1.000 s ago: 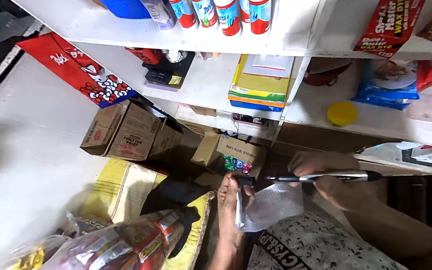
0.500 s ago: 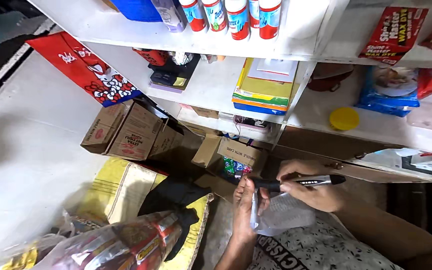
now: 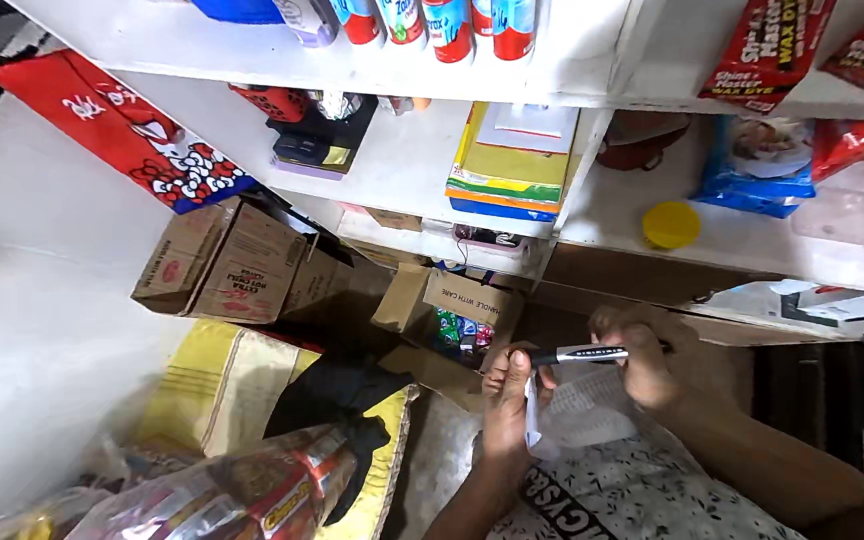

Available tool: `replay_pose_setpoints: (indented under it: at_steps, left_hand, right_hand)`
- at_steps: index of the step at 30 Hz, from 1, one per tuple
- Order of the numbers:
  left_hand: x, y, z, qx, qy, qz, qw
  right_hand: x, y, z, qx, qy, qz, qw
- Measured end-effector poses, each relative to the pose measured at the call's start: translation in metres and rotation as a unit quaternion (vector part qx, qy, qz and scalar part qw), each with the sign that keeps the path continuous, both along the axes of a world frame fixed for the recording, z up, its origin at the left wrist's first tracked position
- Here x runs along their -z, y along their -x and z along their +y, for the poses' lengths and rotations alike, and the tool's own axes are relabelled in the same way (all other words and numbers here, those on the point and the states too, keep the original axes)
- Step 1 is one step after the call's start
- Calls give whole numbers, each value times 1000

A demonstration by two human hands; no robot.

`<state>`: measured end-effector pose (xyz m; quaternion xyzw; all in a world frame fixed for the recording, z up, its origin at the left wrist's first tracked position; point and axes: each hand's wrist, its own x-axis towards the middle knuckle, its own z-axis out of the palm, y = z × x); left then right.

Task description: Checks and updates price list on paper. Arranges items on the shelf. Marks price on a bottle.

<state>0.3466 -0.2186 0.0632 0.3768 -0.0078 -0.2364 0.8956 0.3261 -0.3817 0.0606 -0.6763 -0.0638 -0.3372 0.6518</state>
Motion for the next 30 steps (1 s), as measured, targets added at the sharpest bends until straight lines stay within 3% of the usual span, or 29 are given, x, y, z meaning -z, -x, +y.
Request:
replay_pose_setpoints:
  at_steps: [4, 12, 17, 22, 27, 30]
  left_hand:
    - [5, -3, -6, -32, -67, -5, 997]
    - [18, -6, -19, -54, -153, -39, 986]
    - [15, -10, -11, -66, -295, -52, 952]
    - [20, -9, -17, -20, -248, -115, 962]
    - [18, -16, -30, -6, -261, -130, 956]
    - [24, -16, -35, 0, -295, -165, 941]
  right_hand:
    - [22, 8, -1, 23, -9, 39, 999]
    - [39, 12, -19, -23, -60, 124, 990]
    - [41, 20, -39, -133, 112, 158, 972]
    - [16, 19, -44, -147, 82, 174, 970]
    - [33, 21, -52, -143, 70, 153, 975]
    - [41, 23, -66, -204, 111, 203, 951]
